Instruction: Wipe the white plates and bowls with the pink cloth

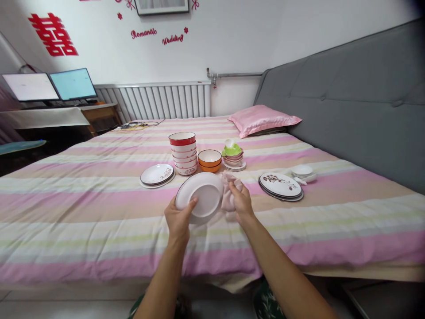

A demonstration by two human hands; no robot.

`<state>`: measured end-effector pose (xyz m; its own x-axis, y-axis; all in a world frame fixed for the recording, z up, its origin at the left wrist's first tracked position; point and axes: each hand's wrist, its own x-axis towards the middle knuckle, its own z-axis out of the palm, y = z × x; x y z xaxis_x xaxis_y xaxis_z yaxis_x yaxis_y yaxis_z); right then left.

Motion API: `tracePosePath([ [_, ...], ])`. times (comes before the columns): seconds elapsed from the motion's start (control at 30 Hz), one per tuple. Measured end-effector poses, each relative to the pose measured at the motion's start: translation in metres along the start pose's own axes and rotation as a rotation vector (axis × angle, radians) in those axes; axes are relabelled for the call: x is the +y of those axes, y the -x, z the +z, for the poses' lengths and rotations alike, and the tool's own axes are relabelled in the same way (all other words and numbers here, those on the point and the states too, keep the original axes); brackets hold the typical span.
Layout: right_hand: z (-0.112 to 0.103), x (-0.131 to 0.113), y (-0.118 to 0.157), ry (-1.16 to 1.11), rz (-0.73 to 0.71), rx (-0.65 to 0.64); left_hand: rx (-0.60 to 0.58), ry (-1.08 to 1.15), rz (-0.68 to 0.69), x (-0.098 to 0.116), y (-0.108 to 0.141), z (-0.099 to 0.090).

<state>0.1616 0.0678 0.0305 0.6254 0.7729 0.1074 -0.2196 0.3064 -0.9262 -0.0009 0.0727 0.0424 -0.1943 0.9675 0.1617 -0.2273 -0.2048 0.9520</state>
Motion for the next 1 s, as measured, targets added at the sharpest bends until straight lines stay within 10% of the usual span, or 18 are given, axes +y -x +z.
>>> tracePosePath([
  [0.4,0.001,0.01,0.008,0.41,-0.179,-0.074,-0.11,-0.278,0.019,-0.019,0.013,0.014],
  [0.77,0.014,-0.006,0.047,0.615,-0.885,-0.655,-0.323,-0.434,0.146,-0.015,-0.006,-0.002],
  [1.0,0.022,-0.003,0.059,0.663,-0.959,-0.718,-0.315,-0.499,0.17,-0.017,-0.011,-0.007],
])
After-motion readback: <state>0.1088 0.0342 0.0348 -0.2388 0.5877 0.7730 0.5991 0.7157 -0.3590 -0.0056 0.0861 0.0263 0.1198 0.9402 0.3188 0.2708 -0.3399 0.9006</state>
